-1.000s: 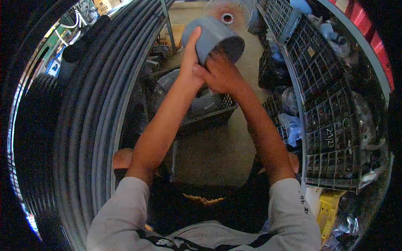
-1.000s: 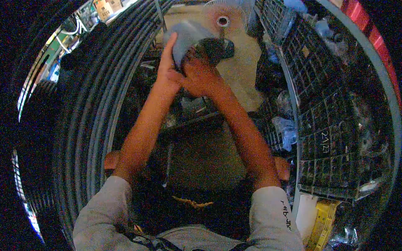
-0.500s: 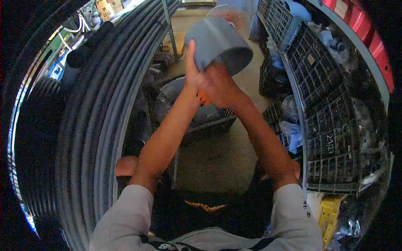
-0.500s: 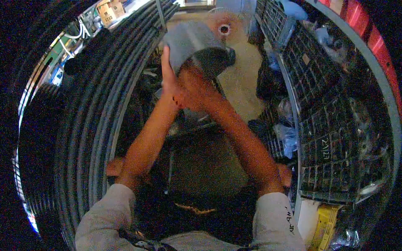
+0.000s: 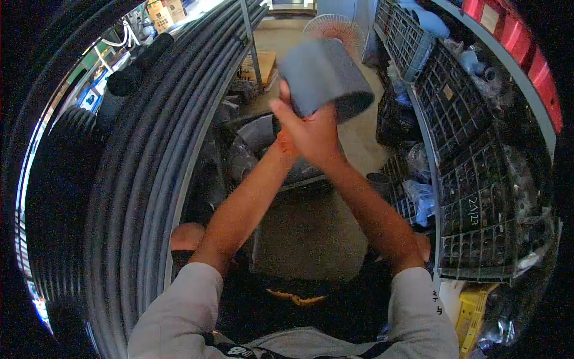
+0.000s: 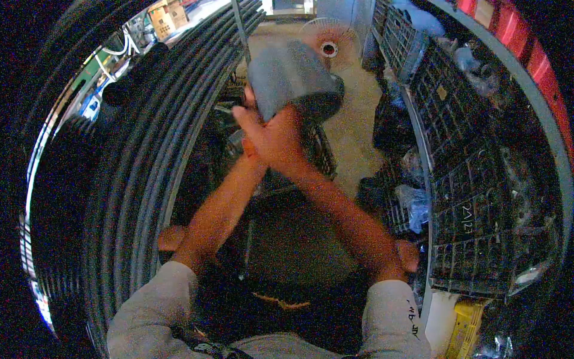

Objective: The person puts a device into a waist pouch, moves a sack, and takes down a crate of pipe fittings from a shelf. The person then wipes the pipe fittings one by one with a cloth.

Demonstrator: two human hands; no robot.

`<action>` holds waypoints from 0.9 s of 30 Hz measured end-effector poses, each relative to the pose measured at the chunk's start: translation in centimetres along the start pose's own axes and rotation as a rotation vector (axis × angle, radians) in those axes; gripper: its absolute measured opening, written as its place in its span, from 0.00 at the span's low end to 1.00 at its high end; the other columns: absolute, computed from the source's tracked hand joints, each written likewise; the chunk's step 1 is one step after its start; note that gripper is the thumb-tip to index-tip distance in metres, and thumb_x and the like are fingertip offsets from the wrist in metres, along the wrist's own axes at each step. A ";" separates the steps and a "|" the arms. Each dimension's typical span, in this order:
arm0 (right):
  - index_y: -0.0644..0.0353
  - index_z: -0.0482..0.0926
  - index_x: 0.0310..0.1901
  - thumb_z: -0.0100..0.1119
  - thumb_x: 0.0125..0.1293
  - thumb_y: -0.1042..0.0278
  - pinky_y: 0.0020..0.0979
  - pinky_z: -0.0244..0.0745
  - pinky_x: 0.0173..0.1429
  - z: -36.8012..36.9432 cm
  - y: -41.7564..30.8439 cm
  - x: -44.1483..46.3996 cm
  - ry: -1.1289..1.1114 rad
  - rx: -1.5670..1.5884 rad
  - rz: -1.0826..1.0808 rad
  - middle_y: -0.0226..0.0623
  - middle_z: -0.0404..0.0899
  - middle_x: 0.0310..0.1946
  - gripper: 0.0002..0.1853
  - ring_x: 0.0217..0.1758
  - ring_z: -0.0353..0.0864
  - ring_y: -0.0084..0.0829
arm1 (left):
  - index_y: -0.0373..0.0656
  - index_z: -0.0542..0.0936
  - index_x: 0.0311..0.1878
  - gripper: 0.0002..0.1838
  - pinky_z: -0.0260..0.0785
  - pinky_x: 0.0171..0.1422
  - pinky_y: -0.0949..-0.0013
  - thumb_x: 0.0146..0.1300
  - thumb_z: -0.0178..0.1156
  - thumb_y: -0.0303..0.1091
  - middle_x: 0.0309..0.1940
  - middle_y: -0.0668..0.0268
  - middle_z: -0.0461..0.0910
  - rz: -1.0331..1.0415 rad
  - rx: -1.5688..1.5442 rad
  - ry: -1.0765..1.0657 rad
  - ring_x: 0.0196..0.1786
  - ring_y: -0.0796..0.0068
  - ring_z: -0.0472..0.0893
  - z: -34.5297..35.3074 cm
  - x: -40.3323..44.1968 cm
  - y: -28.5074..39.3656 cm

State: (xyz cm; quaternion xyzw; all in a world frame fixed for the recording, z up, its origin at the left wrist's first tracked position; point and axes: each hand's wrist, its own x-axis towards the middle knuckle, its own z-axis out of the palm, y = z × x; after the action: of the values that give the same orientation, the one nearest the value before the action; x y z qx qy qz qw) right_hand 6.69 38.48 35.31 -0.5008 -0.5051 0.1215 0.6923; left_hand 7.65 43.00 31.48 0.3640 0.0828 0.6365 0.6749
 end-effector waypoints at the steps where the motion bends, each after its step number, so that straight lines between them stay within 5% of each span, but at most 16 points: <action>1: 0.68 0.73 0.49 0.69 0.54 0.58 0.38 0.68 0.58 0.2 -0.1 -0.1 0.092 0.062 0.037 0.46 0.79 0.45 0.26 0.48 0.79 0.42 | 0.38 0.69 0.59 0.35 0.64 0.60 0.70 0.59 0.58 0.59 0.52 0.60 0.73 0.023 0.088 0.016 0.51 0.68 0.74 -0.1 0.2 -0.9; 4: 0.68 0.69 0.54 0.69 0.54 0.61 0.37 0.68 0.59 0.2 1.1 0.4 0.492 -0.062 0.082 0.48 0.76 0.49 0.30 0.52 0.77 0.42 | 0.38 0.67 0.60 0.37 0.65 0.59 0.69 0.60 0.57 0.60 0.52 0.61 0.73 -0.217 0.230 -0.115 0.51 0.68 0.75 -1.9 1.9 -1.2; 7: 0.67 0.66 0.58 0.68 0.55 0.61 0.38 0.67 0.61 -3.4 4.7 2.7 0.286 -0.048 0.187 0.47 0.73 0.54 0.32 0.56 0.74 0.42 | 0.38 0.66 0.61 0.38 0.67 0.58 0.67 0.59 0.57 0.60 0.52 0.61 0.73 -0.600 0.302 -0.325 0.51 0.69 0.75 -4.2 3.8 0.2; 8: 0.66 0.66 0.58 0.68 0.55 0.61 0.38 0.66 0.61 -4.3 4.8 3.3 0.214 -0.062 0.184 0.46 0.73 0.54 0.32 0.56 0.73 0.42 | 0.39 0.66 0.61 0.37 0.68 0.56 0.63 0.60 0.57 0.60 0.51 0.61 0.74 -0.544 0.384 -0.301 0.51 0.67 0.76 -3.0 3.5 2.2; 11: 0.66 0.66 0.58 0.67 0.56 0.62 0.37 0.66 0.61 -6.1 4.7 4.4 -0.019 -0.084 0.170 0.45 0.74 0.53 0.31 0.56 0.73 0.40 | 0.41 0.67 0.60 0.34 0.68 0.56 0.61 0.60 0.58 0.58 0.51 0.61 0.74 -0.900 -0.104 -0.344 0.51 0.66 0.76 -2.7 4.8 4.5; 19: 0.67 0.62 0.60 0.65 0.56 0.69 0.36 0.68 0.60 -3.7 1.5 2.8 -0.302 -0.486 -0.199 0.43 0.71 0.55 0.32 0.57 0.73 0.32 | 0.44 0.68 0.61 0.36 0.66 0.61 0.58 0.59 0.57 0.61 0.55 0.61 0.73 -0.518 -0.079 -0.259 0.55 0.61 0.74 0.7 3.9 7.5; 21: 0.66 0.62 0.60 0.66 0.54 0.70 0.34 0.68 0.60 -3.9 -3.2 2.6 -0.508 -0.226 0.314 0.42 0.71 0.54 0.33 0.56 0.73 0.31 | 0.44 0.68 0.61 0.36 0.65 0.62 0.57 0.59 0.54 0.62 0.56 0.60 0.73 -0.492 -0.072 -0.200 0.57 0.59 0.73 0.6 3.4 7.6; 23: 0.65 0.63 0.60 0.67 0.53 0.71 0.33 0.68 0.60 -3.7 -4.0 2.3 -0.478 0.070 0.400 0.41 0.72 0.52 0.33 0.55 0.73 0.31 | 0.43 0.68 0.62 0.37 0.64 0.63 0.57 0.60 0.52 0.64 0.58 0.60 0.73 -0.483 -0.146 -0.143 0.59 0.59 0.72 0.0 2.6 7.1; 24: 0.65 0.65 0.59 0.67 0.52 0.71 0.32 0.68 0.60 -3.0 -2.7 1.7 -0.361 0.226 0.234 0.40 0.73 0.50 0.32 0.54 0.74 0.31 | 0.42 0.68 0.63 0.39 0.63 0.64 0.57 0.62 0.46 0.66 0.59 0.60 0.72 -0.497 -0.387 -0.184 0.59 0.57 0.72 -0.5 2.7 6.2; 25: 0.65 0.66 0.58 0.68 0.51 0.71 0.32 0.68 0.59 -2.3 -1.9 1.2 -0.243 0.376 0.065 0.40 0.74 0.49 0.32 0.53 0.74 0.31 | 0.42 0.68 0.63 0.38 0.63 0.64 0.57 0.62 0.44 0.66 0.59 0.60 0.72 -0.494 -0.261 -0.128 0.59 0.57 0.72 -1.0 2.4 5.0; 27: 0.65 0.69 0.56 0.65 0.55 0.67 0.34 0.66 0.61 -2.1 -2.6 0.6 -0.112 0.241 0.146 0.42 0.74 0.50 0.27 0.55 0.73 0.34 | 0.44 0.62 0.66 0.39 0.60 0.67 0.56 0.64 0.40 0.67 0.62 0.58 0.68 -0.431 -0.102 -0.170 0.62 0.57 0.70 -1.5 2.3 3.2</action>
State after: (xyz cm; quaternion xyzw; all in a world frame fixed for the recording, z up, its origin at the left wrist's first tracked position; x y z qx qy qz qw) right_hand 7.82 36.52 37.80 -0.4418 -0.4871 0.2591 0.7074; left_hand 4.63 45.47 33.12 0.3555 0.0692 0.4480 0.8174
